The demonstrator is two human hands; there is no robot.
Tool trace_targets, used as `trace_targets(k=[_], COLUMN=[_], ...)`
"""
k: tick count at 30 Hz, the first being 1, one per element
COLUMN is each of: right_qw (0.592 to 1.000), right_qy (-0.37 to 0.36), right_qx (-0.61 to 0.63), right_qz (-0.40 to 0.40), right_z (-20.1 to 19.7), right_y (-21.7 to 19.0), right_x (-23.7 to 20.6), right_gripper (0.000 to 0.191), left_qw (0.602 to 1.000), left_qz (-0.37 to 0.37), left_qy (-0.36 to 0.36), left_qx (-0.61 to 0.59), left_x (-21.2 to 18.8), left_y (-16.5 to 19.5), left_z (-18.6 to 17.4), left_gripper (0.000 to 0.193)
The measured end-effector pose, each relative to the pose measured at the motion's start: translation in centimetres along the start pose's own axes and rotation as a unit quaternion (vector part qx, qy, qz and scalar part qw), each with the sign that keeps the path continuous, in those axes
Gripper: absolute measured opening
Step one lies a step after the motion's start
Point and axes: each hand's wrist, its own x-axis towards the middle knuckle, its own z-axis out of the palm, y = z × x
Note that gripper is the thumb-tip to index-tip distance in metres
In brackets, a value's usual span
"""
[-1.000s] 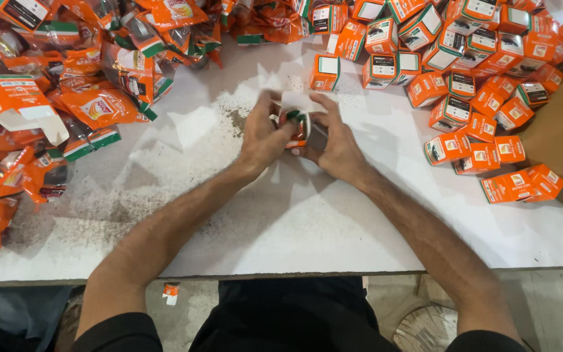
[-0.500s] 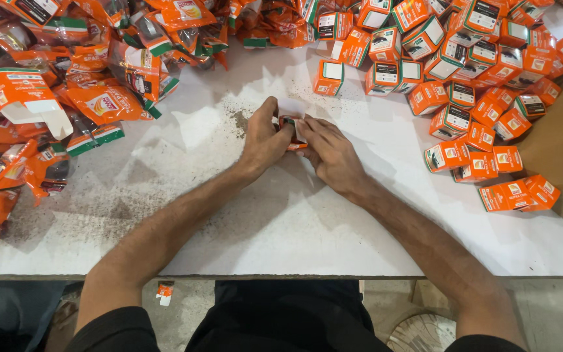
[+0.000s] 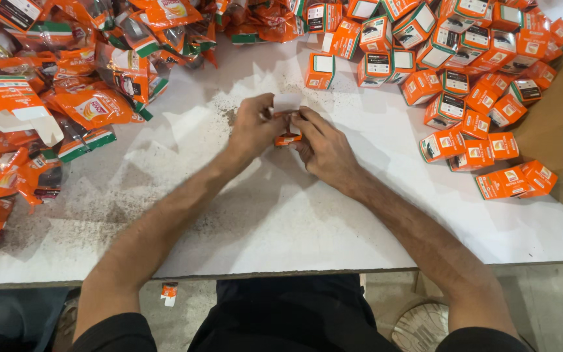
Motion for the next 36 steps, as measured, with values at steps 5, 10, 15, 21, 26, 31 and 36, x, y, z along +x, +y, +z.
trace_targets(k=[5, 10, 15, 21, 26, 31, 36], right_qw=[0.993, 0.987, 0.988, 0.992, 0.991, 0.998, 0.975], right_qy=[-0.026, -0.031, -0.032, -0.03, -0.046, -0.044, 0.202], right_qx=[0.073, 0.114, 0.123, 0.096, 0.094, 0.04, -0.076], right_qz=[0.089, 0.105, 0.083, 0.072, 0.078, 0.023, 0.057], right_z=[-0.2, 0.0, 0.0, -0.4, 0.1, -0.1, -4.6], right_y=[0.1, 0.3, 0.4, -0.1, 0.5, 1.6, 4.4], right_x=[-0.1, -0.1, 0.1, 0.2, 0.0, 0.2, 3.7], right_gripper=[0.049, 0.051, 0.051, 0.049, 0.062, 0.069, 0.092], left_qw=[0.94, 0.92, 0.941, 0.897, 0.84, 0.857, 0.847], left_qz=[0.277, 0.303, 0.252, 0.331, 0.35, 0.317, 0.361], left_qy=[-0.032, -0.067, -0.068, -0.093, -0.081, -0.118, 0.078], left_qx=[0.198, 0.24, 0.214, 0.277, 0.407, 0.388, 0.382], left_x=[-1.6, -2.1, -2.0, -2.0, -2.6, -2.6, 5.1], left_y=[0.2, -0.1, -0.6, -0.8, -1.5, -0.5, 2.0], left_z=[-1.1, -2.1, -1.5, -2.0, -0.4, -0.3, -6.4], left_gripper=[0.038, 0.034, 0.019, 0.02, 0.031, 0.04, 0.052])
